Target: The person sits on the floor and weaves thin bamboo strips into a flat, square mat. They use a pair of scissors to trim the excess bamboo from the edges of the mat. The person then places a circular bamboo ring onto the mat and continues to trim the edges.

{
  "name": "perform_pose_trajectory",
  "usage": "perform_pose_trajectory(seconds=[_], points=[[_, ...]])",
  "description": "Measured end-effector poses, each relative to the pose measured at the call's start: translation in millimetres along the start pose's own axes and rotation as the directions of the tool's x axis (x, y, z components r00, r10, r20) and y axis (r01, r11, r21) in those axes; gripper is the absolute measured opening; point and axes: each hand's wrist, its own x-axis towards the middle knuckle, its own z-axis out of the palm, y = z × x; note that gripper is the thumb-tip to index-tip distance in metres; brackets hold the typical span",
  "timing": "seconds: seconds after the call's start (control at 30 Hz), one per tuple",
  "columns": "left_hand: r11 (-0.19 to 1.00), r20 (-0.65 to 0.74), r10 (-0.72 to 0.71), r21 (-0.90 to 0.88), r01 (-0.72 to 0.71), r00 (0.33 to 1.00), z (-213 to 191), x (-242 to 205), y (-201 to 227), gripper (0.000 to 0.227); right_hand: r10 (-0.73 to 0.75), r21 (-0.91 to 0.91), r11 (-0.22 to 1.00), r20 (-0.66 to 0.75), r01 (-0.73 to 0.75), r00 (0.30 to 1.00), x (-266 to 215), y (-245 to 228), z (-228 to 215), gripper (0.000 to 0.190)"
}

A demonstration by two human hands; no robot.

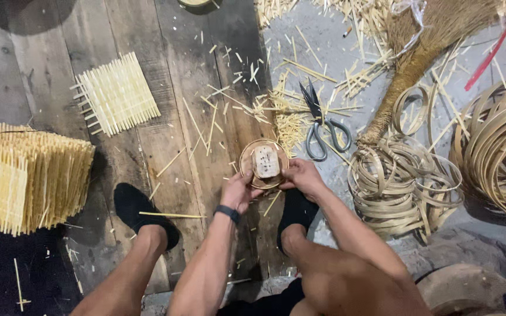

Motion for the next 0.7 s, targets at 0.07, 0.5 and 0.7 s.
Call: perform_pose_trajectory(seconds=[0.07,0.5,0.7], points=[[0.998,0.046,0.028,-0.050,-0.026,0.999,4,-20,-4,0.032,0.051,-0.032,0.998,0.103,-0.048,0.993,-10,-6,-7,0.030],[0.991,0.005,0.013,-0.132,-0.013,1.000,-11,3,-28,0.033,0.010,-0.029,0.999,-0.113,-0.013,0.994,-7,6,7,0.027],[0.995,-0.091,0.055,-0.082,-0.062,0.994,-15,10,-29,0.045,-0.057,-0.066,0.996,-0.031,0.054,0.998,-8,16,6,0.028]])
